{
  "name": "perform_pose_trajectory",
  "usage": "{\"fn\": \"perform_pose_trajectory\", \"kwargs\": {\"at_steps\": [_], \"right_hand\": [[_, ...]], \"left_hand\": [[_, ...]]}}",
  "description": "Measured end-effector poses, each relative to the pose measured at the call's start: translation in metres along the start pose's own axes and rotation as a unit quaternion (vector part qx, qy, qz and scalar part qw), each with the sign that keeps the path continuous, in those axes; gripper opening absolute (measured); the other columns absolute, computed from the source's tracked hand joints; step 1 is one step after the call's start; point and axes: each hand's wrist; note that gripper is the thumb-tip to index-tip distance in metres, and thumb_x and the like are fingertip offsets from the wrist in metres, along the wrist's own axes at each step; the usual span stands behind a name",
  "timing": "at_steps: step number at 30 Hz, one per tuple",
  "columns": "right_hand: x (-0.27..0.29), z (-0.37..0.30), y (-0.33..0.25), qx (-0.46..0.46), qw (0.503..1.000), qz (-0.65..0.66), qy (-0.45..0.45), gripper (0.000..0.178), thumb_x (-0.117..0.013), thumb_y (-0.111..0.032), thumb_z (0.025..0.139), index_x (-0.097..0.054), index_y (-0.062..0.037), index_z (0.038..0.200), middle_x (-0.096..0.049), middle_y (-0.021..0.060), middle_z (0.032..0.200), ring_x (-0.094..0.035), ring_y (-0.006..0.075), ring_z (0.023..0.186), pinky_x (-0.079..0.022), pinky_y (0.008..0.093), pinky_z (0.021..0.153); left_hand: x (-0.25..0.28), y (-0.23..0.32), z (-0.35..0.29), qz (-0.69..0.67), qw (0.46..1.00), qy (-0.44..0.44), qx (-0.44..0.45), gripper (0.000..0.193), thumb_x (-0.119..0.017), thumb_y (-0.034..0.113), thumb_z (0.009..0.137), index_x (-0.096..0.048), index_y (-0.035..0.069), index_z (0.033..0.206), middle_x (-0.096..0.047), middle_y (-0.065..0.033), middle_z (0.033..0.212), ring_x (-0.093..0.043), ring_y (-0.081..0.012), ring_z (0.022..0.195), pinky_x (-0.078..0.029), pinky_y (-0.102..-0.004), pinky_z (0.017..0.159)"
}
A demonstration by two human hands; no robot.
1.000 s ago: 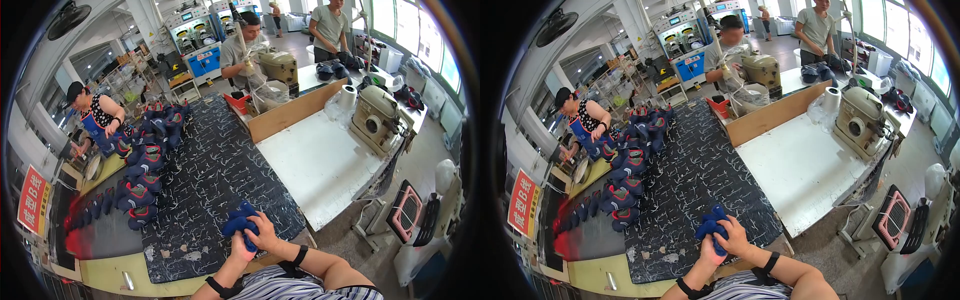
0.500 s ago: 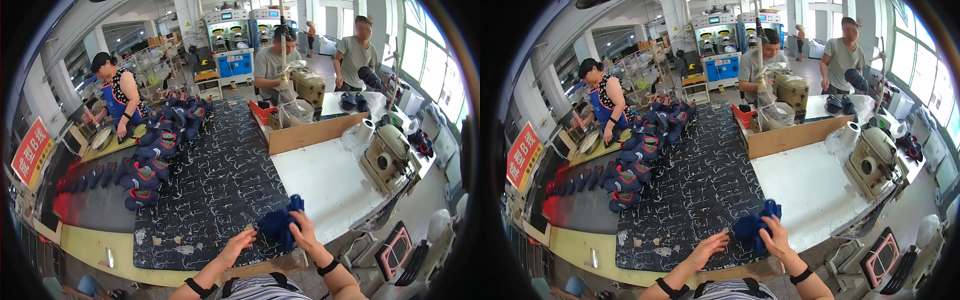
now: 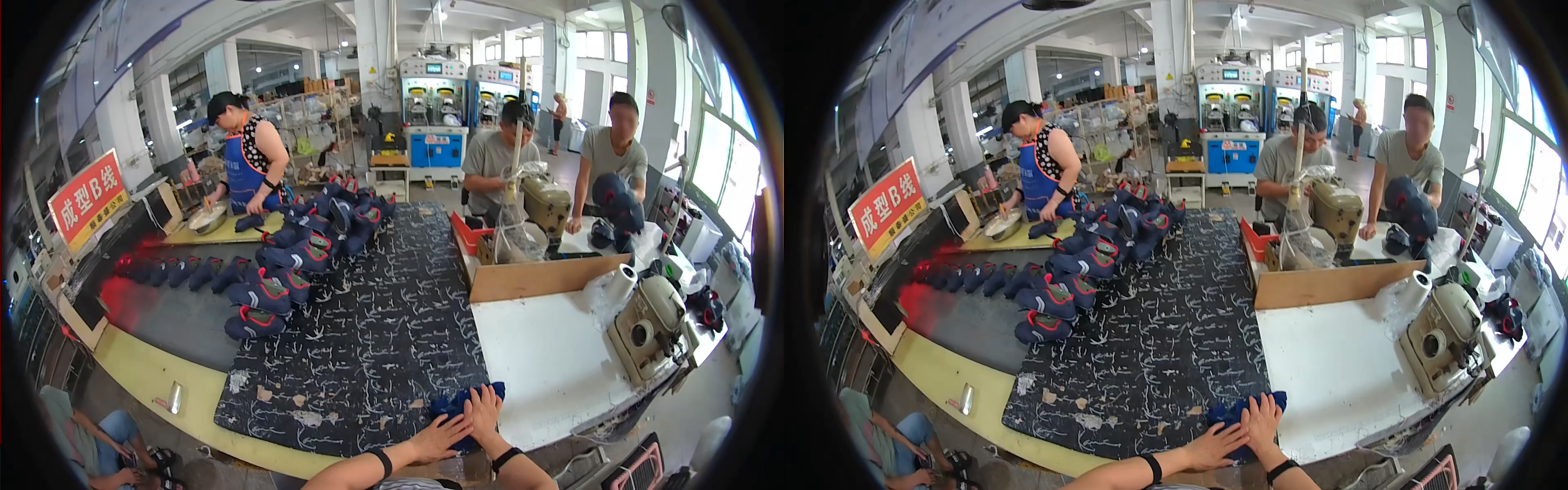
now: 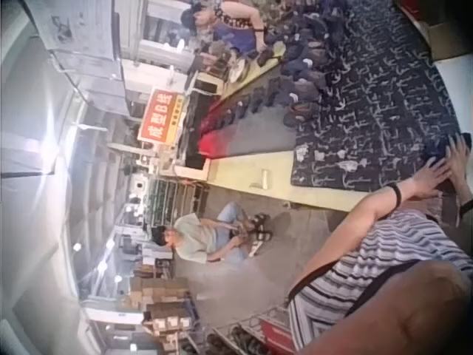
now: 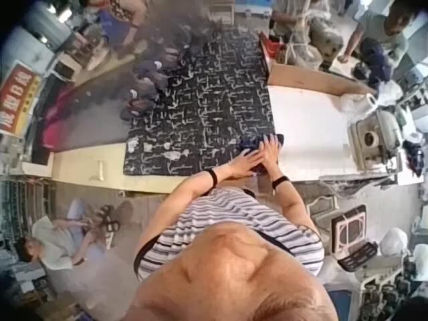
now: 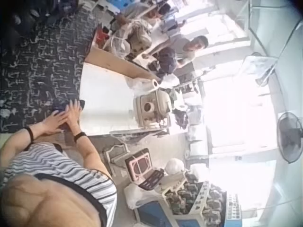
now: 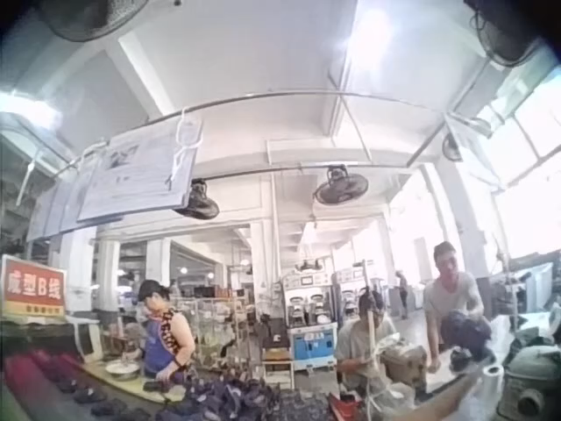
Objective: Organizing shoe lasts and uppers on a work table in a shoe factory.
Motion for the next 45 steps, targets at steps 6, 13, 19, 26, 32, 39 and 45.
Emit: {"fn": "perform_pose_trajectory", "kwargs": {"at_steps": [6,13,19,26,32,39,45], "right_hand": [[-0.004,-0.002,0.001,-0.012,1.0,0.004,0.012,0.036,-0.052,-0.025,0.083,-0.062,-0.0048,0.11,-0.051,0.0202,0.123,-0.04,0.0362,0.12,-0.027,0.0469,0.099],[0.007,0.0,-0.003,-0.023,0.998,0.052,-0.023,0.04,-0.051,-0.028,0.085,-0.058,-0.0027,0.115,-0.047,0.0216,0.126,-0.038,0.0377,0.122,-0.024,0.0479,0.101],[0.052,0.038,-0.039,0.037,0.995,0.098,-0.005,0.047,-0.061,-0.027,0.079,-0.051,-0.0034,0.118,-0.042,0.0233,0.129,-0.037,0.0387,0.121,-0.027,0.0491,0.097],[0.014,0.034,-0.054,0.089,0.982,0.056,-0.155,0.035,-0.055,-0.031,0.082,-0.06,-0.0005,0.098,-0.056,0.0174,0.103,-0.051,0.031,0.107,-0.038,0.0425,0.091],[0.012,0.022,-0.048,0.088,0.986,0.043,-0.136,0.034,-0.053,-0.03,0.083,-0.061,0.0006,0.094,-0.058,0.0187,0.113,-0.056,0.0306,0.104,-0.039,0.0399,0.093],[0.012,0.024,-0.059,0.101,0.987,0.025,-0.12,0.031,-0.055,-0.029,0.081,-0.062,-0.0005,0.091,-0.059,0.0173,0.11,-0.054,0.0282,0.106,-0.037,0.0422,0.093],[0.008,0.025,-0.057,0.09,0.989,0.047,-0.106,0.031,-0.056,-0.028,0.08,-0.061,-0.0005,0.093,-0.059,0.0187,0.111,-0.054,0.0305,0.108,-0.037,0.0438,0.094]], "left_hand": [[-0.002,-0.003,-0.004,0.005,1.0,0.007,-0.009,0.07,-0.05,0.038,0.089,-0.022,0.004,0.143,-0.02,-0.0137,0.149,-0.02,-0.0264,0.137,-0.018,-0.0451,0.108],[0.04,-0.024,-0.113,0.053,0.954,0.129,0.267,0.055,-0.062,0.034,0.077,-0.047,0.006,0.122,-0.04,-0.015,0.132,-0.036,-0.0288,0.126,-0.029,-0.0495,0.096],[0.012,-0.067,-0.316,0.208,0.737,0.215,0.606,0.064,-0.059,0.034,0.079,-0.04,-0.001,0.129,-0.039,-0.0194,0.133,-0.036,-0.0316,0.124,-0.029,-0.0556,0.093],[-0.007,-0.058,-0.347,0.022,0.406,0.208,0.889,0.073,-0.035,0.055,0.09,-0.026,0.005,0.142,-0.031,-0.0237,0.141,-0.032,-0.0404,0.128,-0.025,-0.0568,0.102],[-0.017,-0.073,-0.301,0.124,0.388,0.23,0.884,0.075,-0.038,0.055,0.088,-0.029,0.001,0.138,-0.038,-0.0246,0.135,-0.04,-0.0417,0.12,-0.032,-0.0566,0.096],[0.026,-0.05,-0.28,0.071,0.377,0.213,0.899,0.075,-0.038,0.053,0.089,-0.026,-0.003,0.138,-0.035,-0.0274,0.135,-0.039,-0.0425,0.121,-0.032,-0.0556,0.095],[0.016,-0.059,-0.284,0.131,0.352,0.192,0.907,0.073,-0.037,0.052,0.09,-0.03,-0.003,0.137,-0.037,-0.0265,0.135,-0.04,-0.0413,0.12,-0.034,-0.0538,0.094]]}}
Point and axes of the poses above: each hand's wrist, its own z-axis towards the middle knuckle, its own x-axis out of the back of the hand, y = z × x
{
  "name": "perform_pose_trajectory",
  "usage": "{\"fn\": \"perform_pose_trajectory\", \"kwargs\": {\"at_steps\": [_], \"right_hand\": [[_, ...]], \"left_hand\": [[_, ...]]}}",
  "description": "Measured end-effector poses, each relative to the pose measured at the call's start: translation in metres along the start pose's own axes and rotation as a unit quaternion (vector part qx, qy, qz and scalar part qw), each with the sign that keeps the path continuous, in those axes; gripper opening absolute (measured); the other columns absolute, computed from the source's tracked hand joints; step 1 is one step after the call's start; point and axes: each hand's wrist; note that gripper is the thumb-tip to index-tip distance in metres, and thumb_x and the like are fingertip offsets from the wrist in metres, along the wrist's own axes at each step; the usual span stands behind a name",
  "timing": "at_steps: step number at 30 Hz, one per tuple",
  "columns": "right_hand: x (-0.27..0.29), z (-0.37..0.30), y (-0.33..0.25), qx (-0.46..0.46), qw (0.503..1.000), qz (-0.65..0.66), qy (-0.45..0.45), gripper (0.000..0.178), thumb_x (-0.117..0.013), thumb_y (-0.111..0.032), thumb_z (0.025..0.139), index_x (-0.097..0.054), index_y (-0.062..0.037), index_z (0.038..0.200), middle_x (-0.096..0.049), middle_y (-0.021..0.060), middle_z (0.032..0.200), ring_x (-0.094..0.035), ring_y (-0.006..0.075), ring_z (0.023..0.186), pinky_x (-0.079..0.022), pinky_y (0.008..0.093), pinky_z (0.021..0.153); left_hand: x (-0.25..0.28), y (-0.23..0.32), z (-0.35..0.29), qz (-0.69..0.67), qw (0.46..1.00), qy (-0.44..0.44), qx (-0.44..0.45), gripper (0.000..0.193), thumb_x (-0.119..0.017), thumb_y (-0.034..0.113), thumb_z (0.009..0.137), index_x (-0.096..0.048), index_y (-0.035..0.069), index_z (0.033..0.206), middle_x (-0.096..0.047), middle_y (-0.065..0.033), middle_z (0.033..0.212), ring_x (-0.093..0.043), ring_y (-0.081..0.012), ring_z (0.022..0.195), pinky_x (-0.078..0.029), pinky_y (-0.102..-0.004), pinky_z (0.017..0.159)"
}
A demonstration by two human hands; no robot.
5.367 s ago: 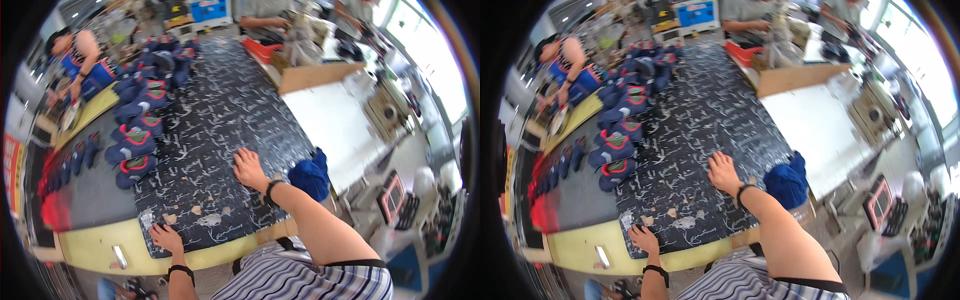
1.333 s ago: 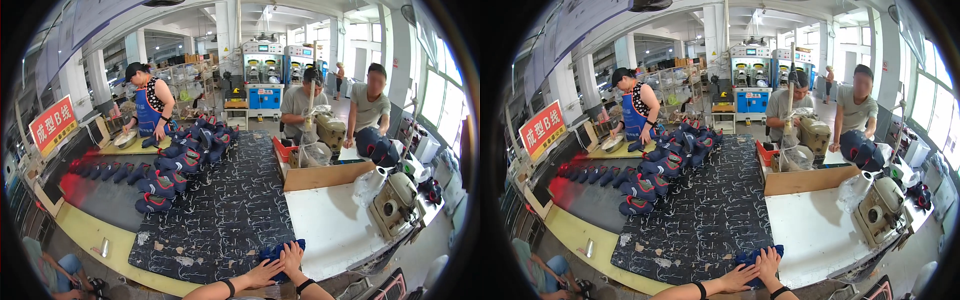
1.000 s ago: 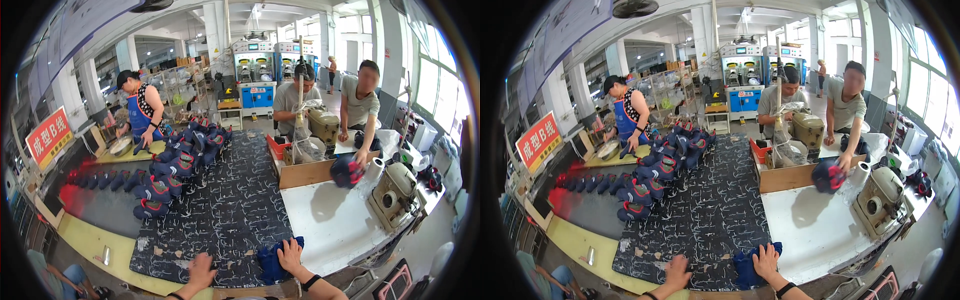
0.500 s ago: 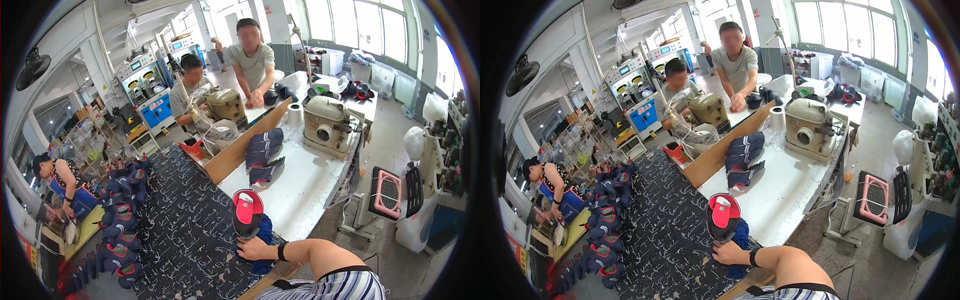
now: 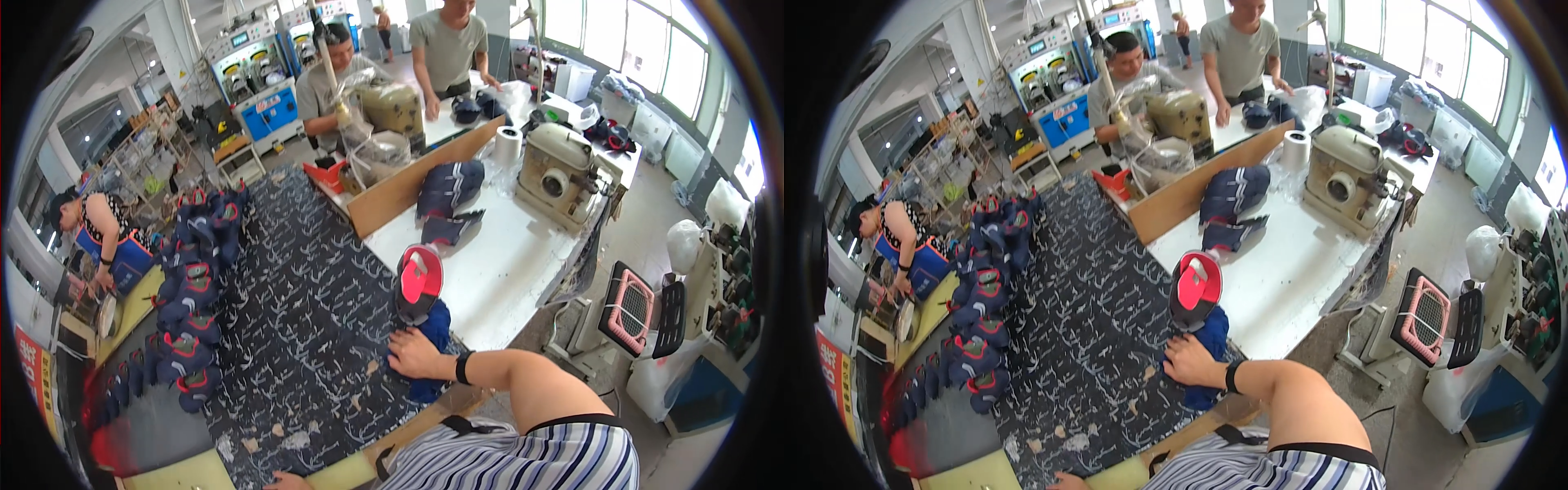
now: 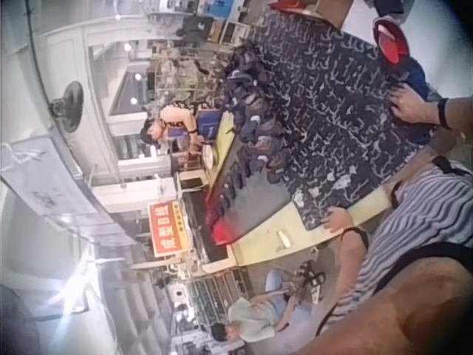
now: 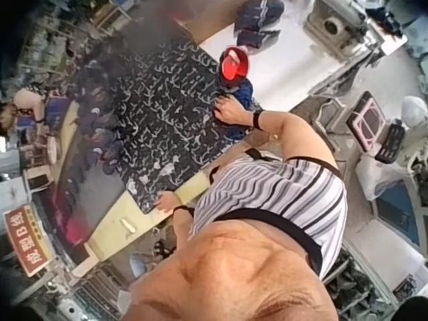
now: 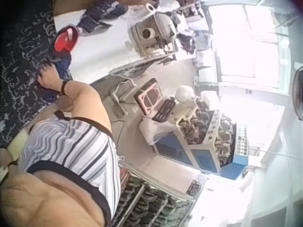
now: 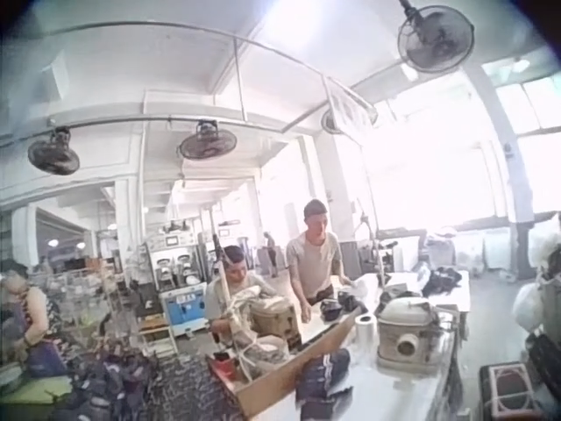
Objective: Organizing shoe lasts and uppers on a work table in a shoe factory.
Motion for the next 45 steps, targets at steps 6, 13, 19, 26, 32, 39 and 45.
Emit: {"fn": "perform_pose_trajectory", "kwargs": {"at_steps": [6,13,19,26,32,39,45], "right_hand": [[0.0,-0.003,0.006,-0.011,1.0,0.003,-0.005,0.034,-0.056,-0.028,0.08,-0.062,-0.0002,0.098,-0.059,0.0199,0.114,-0.054,0.0317,0.11,-0.035,0.0441,0.098],[-0.006,0.01,0.027,-0.071,0.989,0.124,0.04,0.038,-0.06,-0.027,0.077,-0.059,-0.0004,0.105,-0.058,0.0223,0.11,-0.052,0.0354,0.11,-0.036,0.0456,0.096],[0.044,0.023,0.094,-0.325,0.87,0.057,0.365,0.061,-0.062,-0.008,0.072,-0.037,0.0066,0.127,-0.046,0.0257,0.123,-0.043,0.0404,0.115,-0.033,0.0454,0.097],[0.011,-0.021,0.058,-0.237,0.96,0.083,0.126,0.048,-0.061,-0.015,0.076,-0.048,0.0054,0.118,-0.048,0.0249,0.123,-0.041,0.0383,0.119,-0.033,0.0454,0.099],[0.02,-0.021,0.055,-0.25,0.958,0.127,0.061,0.039,-0.058,-0.016,0.079,-0.053,0.0041,0.112,-0.053,0.0196,0.119,-0.049,0.0329,0.113,-0.037,0.0414,0.096],[0.009,-0.034,0.054,-0.183,0.976,0.013,0.116,0.037,-0.056,-0.014,0.08,-0.052,0.0036,0.113,-0.052,0.0198,0.12,-0.046,0.0338,0.116,-0.036,0.0424,0.097],[0.01,-0.036,0.056,-0.168,0.978,0.032,0.115,0.038,-0.056,-0.013,0.08,-0.051,0.0033,0.114,-0.051,0.0201,0.121,-0.045,0.0339,0.116,-0.035,0.0423,0.097]], "left_hand": [[-0.014,-0.003,0.008,-0.008,0.999,-0.033,-0.007,0.071,-0.037,0.051,0.091,-0.031,-0.002,0.137,-0.035,-0.0242,0.138,-0.04,-0.0402,0.121,-0.032,-0.0536,0.097],[-0.069,-0.017,0.03,0.106,0.993,0.054,0.002,0.066,-0.032,0.053,0.091,-0.035,0.003,0.134,-0.041,-0.0166,0.132,-0.039,-0.0299,0.122,-0.037,-0.0538,0.09],[-0.058,-0.016,0.031,0.106,0.994,-0.002,0.026,0.068,-0.031,0.054,0.092,-0.031,0.005,0.139,-0.036,-0.0179,0.139,-0.031,-0.0314,0.131,-0.033,-0.0555,0.093],[0.006,0.002,0.0,-0.01,0.999,-0.051,0.007,0.072,-0.037,0.051,0.091,-0.029,-0.003,0.138,-0.032,-0.0246,0.14,-0.036,-0.0406,0.124,-0.029,-0.0533,0.099],[0.025,0.002,-0.01,-0.052,0.998,-0.04,0.012,0.072,-0.038,0.048,0.09,-0.028,-0.006,0.136,-0.033,-0.0278,0.137,-0.037,-0.0437,0.121,-0.029,-0.0537,0.099],[0.006,0.004,-0.002,-0.044,0.998,-0.03,-0.015,0.071,-0.039,0.048,0.09,-0.029,-0.004,0.136,-0.036,-0.0273,0.135,-0.039,-0.0426,0.119,-0.029,-0.0538,0.098],[-0.043,-0.016,0.024,0.039,0.999,0.004,-0.013,0.07,-0.037,0.052,0.089,-0.032,0.0,0.136,-0.04,-0.0216,0.133,-0.039,-0.0361,0.121,-0.034,-0.0548,0.092]]}}
Point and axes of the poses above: each hand's wrist, its own z-axis towards the middle knuckle, its own x-axis out of the back of the hand, y = z × x
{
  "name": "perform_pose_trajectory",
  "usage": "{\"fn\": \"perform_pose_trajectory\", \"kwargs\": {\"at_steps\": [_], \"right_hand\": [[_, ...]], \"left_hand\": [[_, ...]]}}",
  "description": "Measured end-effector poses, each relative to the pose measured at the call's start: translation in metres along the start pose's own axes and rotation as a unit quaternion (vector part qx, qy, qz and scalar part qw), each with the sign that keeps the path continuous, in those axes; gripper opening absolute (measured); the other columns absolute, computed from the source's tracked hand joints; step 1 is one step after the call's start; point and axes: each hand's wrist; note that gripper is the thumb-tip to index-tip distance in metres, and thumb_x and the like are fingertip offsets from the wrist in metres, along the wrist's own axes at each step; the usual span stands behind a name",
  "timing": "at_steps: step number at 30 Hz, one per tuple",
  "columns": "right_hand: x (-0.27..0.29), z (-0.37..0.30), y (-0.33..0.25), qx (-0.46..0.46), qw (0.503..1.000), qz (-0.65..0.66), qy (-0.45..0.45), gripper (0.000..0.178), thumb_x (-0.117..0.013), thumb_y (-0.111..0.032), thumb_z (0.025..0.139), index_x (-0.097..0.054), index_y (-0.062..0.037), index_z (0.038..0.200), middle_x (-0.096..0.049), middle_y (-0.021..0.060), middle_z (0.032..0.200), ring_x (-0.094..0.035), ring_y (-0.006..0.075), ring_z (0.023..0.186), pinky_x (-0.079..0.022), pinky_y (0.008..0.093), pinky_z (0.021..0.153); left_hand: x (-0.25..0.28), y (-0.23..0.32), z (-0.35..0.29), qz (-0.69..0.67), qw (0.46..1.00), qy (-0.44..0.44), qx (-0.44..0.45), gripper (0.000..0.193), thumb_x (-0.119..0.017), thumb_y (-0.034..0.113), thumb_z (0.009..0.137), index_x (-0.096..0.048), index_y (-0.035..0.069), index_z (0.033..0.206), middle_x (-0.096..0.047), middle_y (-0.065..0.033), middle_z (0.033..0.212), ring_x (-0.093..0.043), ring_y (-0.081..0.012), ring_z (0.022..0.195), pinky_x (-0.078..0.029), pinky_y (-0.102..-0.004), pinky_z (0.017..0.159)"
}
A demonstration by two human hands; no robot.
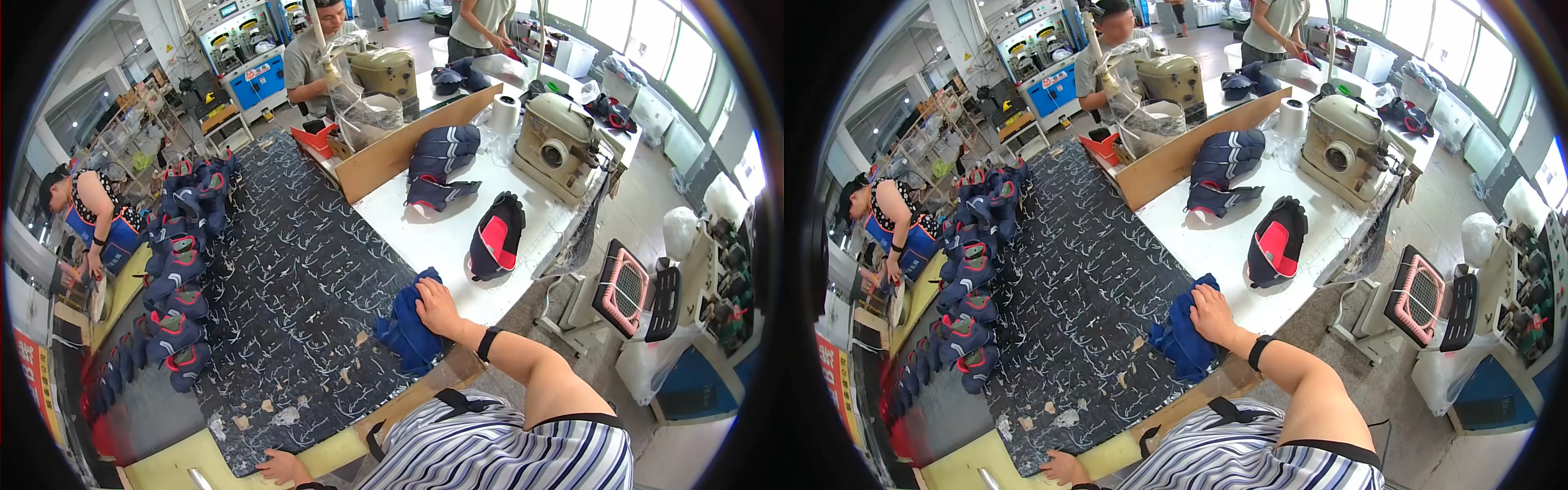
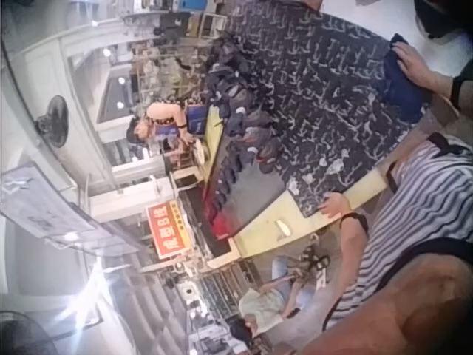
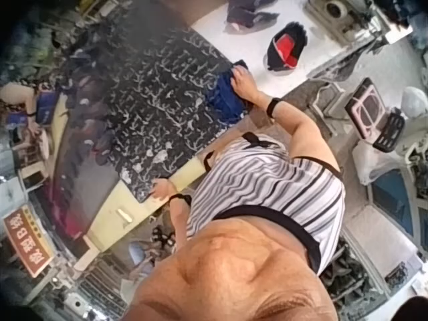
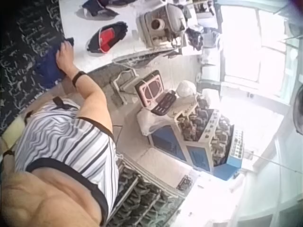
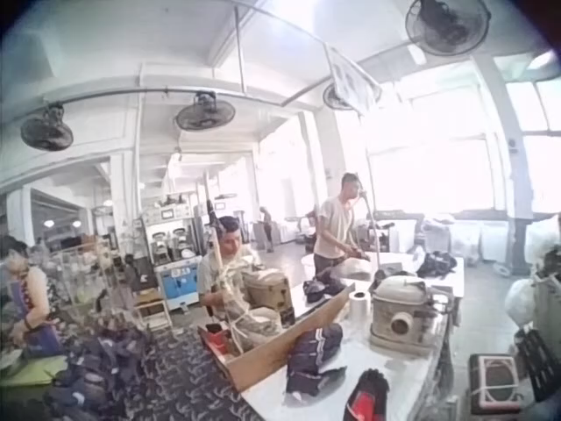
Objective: Organizing shoe lasts and uppers on a work table in a shoe factory.
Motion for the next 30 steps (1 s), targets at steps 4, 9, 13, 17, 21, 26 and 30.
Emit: {"fn": "perform_pose_trajectory", "kwargs": {"at_steps": [4,9,13,17,21,26,30], "right_hand": [[0.014,0.009,0.0,-0.039,0.998,0.045,-0.007,0.042,-0.06,-0.011,0.077,-0.05,0.0033,0.115,-0.05,0.0204,0.12,-0.046,0.0352,0.114,-0.035,0.0422,0.097],[0.073,0.044,0.048,-0.114,0.953,-0.094,0.263,0.057,-0.068,-0.013,0.071,-0.043,0.0021,0.12,-0.05,0.0214,0.118,-0.045,0.0375,0.112,-0.035,0.0433,0.095],[0.099,0.043,0.108,-0.337,0.926,-0.034,0.164,0.054,-0.07,-0.027,0.074,-0.05,0.004,0.113,-0.06,0.0194,0.104,-0.055,0.0349,0.096,-0.041,0.0405,0.085],[0.105,0.032,0.124,-0.348,0.898,0.244,0.116,0.022,-0.063,-0.018,0.074,-0.061,0.0027,0.081,-0.064,0.0103,0.082,-0.059,0.0205,0.081,-0.043,0.0305,0.076],[0.111,0.027,0.148,-0.401,0.634,0.58,0.317,0.008,-0.056,-0.017,0.078,-0.06,-0.0098,0.079,-0.06,0.0026,0.077,-0.055,0.0142,0.072,-0.043,0.0257,0.069],[0.094,0.004,0.156,-0.398,0.498,0.684,0.354,0.03,-0.045,-0.04,0.086,-0.053,-0.0136,0.073,-0.055,0.0018,0.063,-0.054,0.0177,0.054,-0.046,0.0315,0.053],[0.059,0.008,0.138,-0.492,0.456,0.629,0.394,0.029,-0.043,-0.036,0.087,-0.055,-0.0113,0.079,-0.06,0.0045,0.071,-0.058,0.0197,0.062,-0.048,0.0329,0.056]], "left_hand": [[-0.024,-0.005,0.01,0.086,0.996,0.012,0.019,0.066,-0.032,0.053,0.091,-0.033,0.005,0.137,-0.04,-0.0161,0.136,-0.037,-0.0302,0.125,-0.035,-0.0548,0.09],[-0.017,-0.004,0.009,0.08,0.996,0.019,0.026,0.068,-0.033,0.055,0.09,-0.034,0.004,0.136,-0.042,-0.0164,0.133,-0.039,-0.0301,0.123,-0.035,-0.0547,0.092],[-0.016,0.001,0.009,0.065,0.998,0.002,0.022,0.068,-0.032,0.055,0.09,-0.033,0.004,0.136,-0.041,-0.017,0.134,-0.039,-0.0307,0.124,-0.034,-0.0551,0.092],[-0.025,-0.007,0.014,0.067,0.997,0.037,0.018,0.068,-0.031,0.054,0.09,-0.033,0.003,0.135,-0.042,-0.0172,0.131,-0.039,-0.031,0.123,-0.034,-0.0555,0.092],[-0.025,-0.003,0.012,0.065,0.997,0.032,0.019,0.067,-0.031,0.054,0.091,-0.034,0.004,0.134,-0.043,-0.017,0.13,-0.04,-0.0307,0.121,-0.035,-0.0555,0.091],[-0.013,0.001,0.007,0.073,0.997,0.001,0.024,0.066,-0.033,0.054,0.09,-0.034,0.005,0.136,-0.041,-0.0154,0.135,-0.038,-0.0301,0.125,-0.035,-0.0568,0.089],[-0.018,-0.003,0.009,0.056,0.998,0.025,0.023,0.067,-0.033,0.054,0.09,-0.034,0.005,0.136,-0.041,-0.0154,0.134,-0.038,-0.0306,0.124,-0.035,-0.0567,0.089]]}}
Point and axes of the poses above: each hand's wrist, its own z-axis towards the middle knuckle, its own x-axis out of the back of the hand, y = z × x
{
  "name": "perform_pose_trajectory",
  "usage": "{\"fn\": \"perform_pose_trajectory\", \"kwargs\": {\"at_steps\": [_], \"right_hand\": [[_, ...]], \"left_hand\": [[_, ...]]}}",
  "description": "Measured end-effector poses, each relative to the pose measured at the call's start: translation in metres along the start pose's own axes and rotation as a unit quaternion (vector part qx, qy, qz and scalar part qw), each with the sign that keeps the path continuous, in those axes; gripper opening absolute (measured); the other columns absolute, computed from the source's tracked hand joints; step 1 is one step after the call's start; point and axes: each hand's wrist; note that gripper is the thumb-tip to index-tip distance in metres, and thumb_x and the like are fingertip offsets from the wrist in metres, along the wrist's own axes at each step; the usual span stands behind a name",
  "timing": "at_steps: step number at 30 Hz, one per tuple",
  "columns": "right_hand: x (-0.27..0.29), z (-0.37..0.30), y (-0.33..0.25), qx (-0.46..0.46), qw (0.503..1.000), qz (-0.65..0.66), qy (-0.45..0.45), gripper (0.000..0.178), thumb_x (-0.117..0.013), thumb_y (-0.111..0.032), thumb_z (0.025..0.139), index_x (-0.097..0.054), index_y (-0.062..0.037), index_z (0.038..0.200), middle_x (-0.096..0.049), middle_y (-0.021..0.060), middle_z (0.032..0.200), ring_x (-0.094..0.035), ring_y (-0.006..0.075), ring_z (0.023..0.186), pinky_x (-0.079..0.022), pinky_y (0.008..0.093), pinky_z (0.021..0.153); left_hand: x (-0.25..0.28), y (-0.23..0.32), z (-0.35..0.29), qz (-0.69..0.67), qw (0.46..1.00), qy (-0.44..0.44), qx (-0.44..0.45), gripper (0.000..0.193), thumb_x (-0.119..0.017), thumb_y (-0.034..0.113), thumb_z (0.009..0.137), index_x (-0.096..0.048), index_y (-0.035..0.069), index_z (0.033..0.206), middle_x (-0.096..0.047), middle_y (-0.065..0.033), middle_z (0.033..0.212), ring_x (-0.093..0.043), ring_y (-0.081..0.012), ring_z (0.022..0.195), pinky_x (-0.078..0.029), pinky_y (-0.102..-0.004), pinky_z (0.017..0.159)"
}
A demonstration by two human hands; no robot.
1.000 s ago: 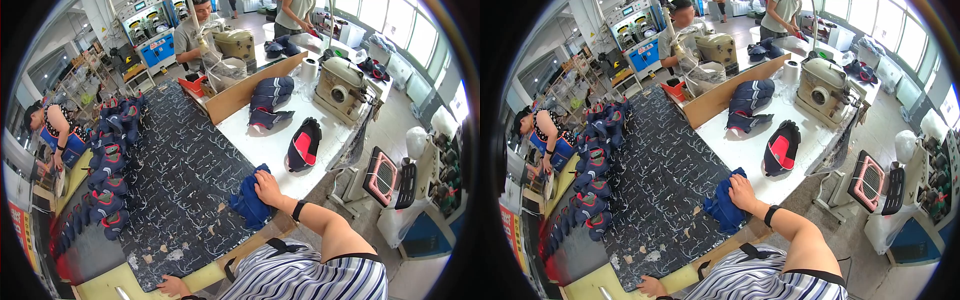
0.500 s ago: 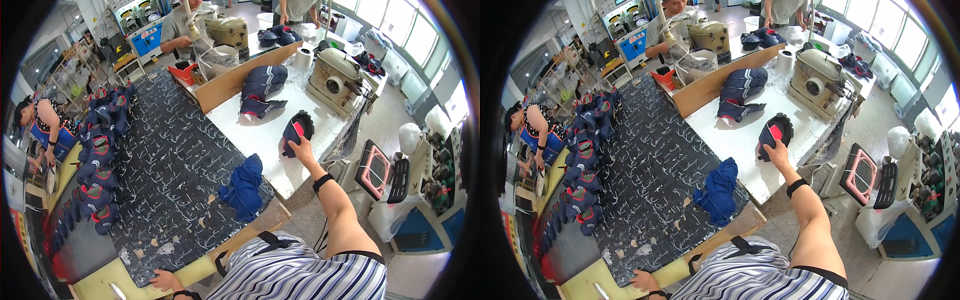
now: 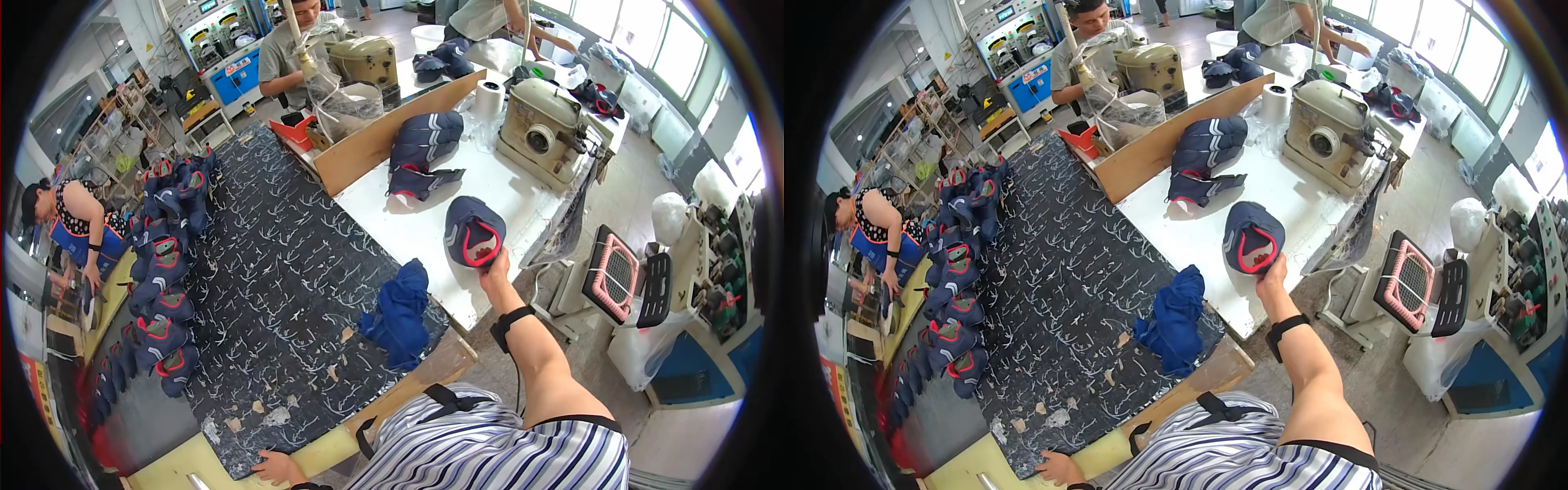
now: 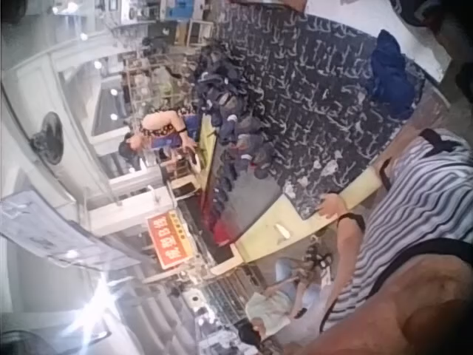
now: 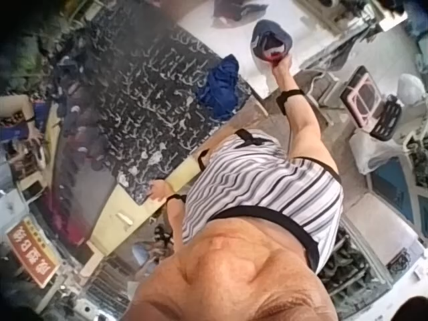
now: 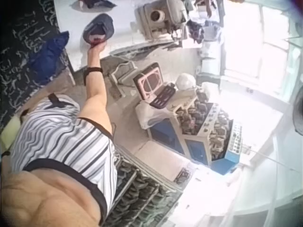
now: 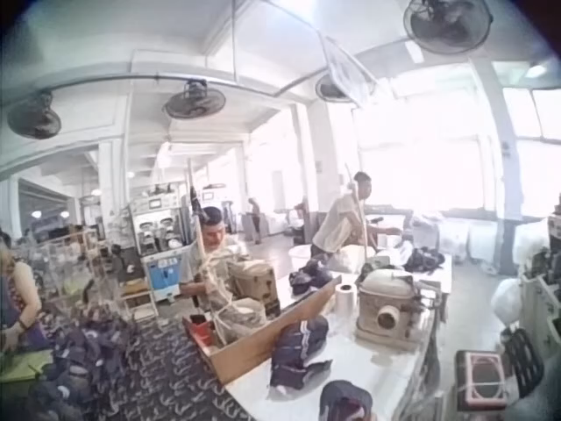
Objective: Organizing shoe lasts and uppers on a work table in a shoe factory.
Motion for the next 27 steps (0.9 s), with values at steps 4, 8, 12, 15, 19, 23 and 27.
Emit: {"fn": "perform_pose_trajectory", "kwargs": {"at_steps": [4,8,12,15,19,23,27], "right_hand": [[0.003,0.002,-0.006,0.004,0.984,-0.179,-0.011,0.029,-0.045,-0.032,0.087,-0.058,-0.0064,0.083,-0.063,0.01,0.077,-0.061,0.0232,0.07,-0.049,0.0352,0.06],[0.014,0.008,-0.029,0.342,0.759,-0.545,0.097,0.026,-0.05,-0.018,0.08,-0.06,0.0026,0.092,-0.063,0.0209,0.089,-0.059,0.0359,0.088,-0.045,0.0406,0.081],[-0.05,-0.028,-0.037,0.335,0.839,-0.409,-0.13,0.02,-0.049,-0.014,0.085,-0.059,0.0016,0.09,-0.063,0.0124,0.081,-0.06,0.0232,0.074,-0.048,0.0344,0.069],[-0.106,-0.053,-0.003,0.112,0.902,-0.335,-0.25,0.024,-0.048,-0.018,0.089,-0.057,0.0027,0.097,-0.063,0.0097,0.084,-0.06,0.0206,0.076,-0.049,0.0317,0.069],[-0.137,-0.003,0.066,-0.125,0.95,-0.208,-0.196,0.053,-0.045,-0.033,0.093,-0.034,0.0056,0.128,-0.046,0.019,0.124,-0.051,0.0298,0.107,-0.047,0.0396,0.087],[-0.175,0.011,0.117,-0.152,0.964,-0.14,-0.165,0.076,-0.047,-0.047,0.091,-0.018,0.0032,0.14,-0.032,0.0203,0.138,-0.039,0.0338,0.124,-0.042,0.0454,0.096],[-0.192,0.046,0.134,-0.134,0.984,-0.04,-0.11,0.074,-0.052,-0.055,0.086,-0.03,0.0006,0.131,-0.041,0.017,0.128,-0.046,0.0293,0.113,-0.043,0.0437,0.091]], "left_hand": [[-0.004,-0.005,0.002,0.018,1.0,-0.001,-0.006,0.067,-0.033,0.054,0.09,-0.034,0.005,0.136,-0.042,-0.0155,0.133,-0.04,-0.0312,0.123,-0.036,-0.0559,0.087],[0.004,0.001,-0.001,0.023,1.0,-0.004,-0.013,0.066,-0.033,0.054,0.091,-0.035,0.005,0.135,-0.045,-0.0149,0.129,-0.041,-0.0308,0.121,-0.038,-0.0553,0.085],[-0.012,-0.004,0.006,0.034,0.999,0.036,-0.016,0.066,-0.033,0.054,0.091,-0.035,0.005,0.135,-0.046,-0.0148,0.127,-0.041,-0.0307,0.121,-0.038,-0.0553,0.084],[-0.012,-0.006,0.005,0.032,0.998,0.049,-0.009,0.065,-0.032,0.053,0.092,-0.035,0.005,0.135,-0.045,-0.0141,0.128,-0.04,-0.0294,0.121,-0.037,-0.0561,0.085],[0.052,0.013,-0.033,-0.115,0.993,0.005,-0.024,0.074,-0.045,0.052,0.085,-0.033,-0.003,0.133,-0.045,-0.0236,0.125,-0.046,-0.04,0.111,-0.037,-0.053,0.088],[0.08,0.015,-0.039,-0.108,0.994,-0.01,0.013,0.071,-0.046,0.051,0.086,-0.036,-0.001,0.133,-0.046,-0.0219,0.124,-0.049,-0.0383,0.107,-0.039,-0.052,0.085],[0.083,0.019,-0.041,-0.101,0.995,-0.017,0.002,0.068,-0.043,0.05,0.088,-0.035,0.001,0.134,-0.046,-0.0212,0.126,-0.049,-0.0386,0.107,-0.039,-0.052,0.085]]}}
Point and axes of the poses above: each hand's wrist, its own z-axis towards the middle knuckle, its own x-axis out of the back of the hand, y = z × x
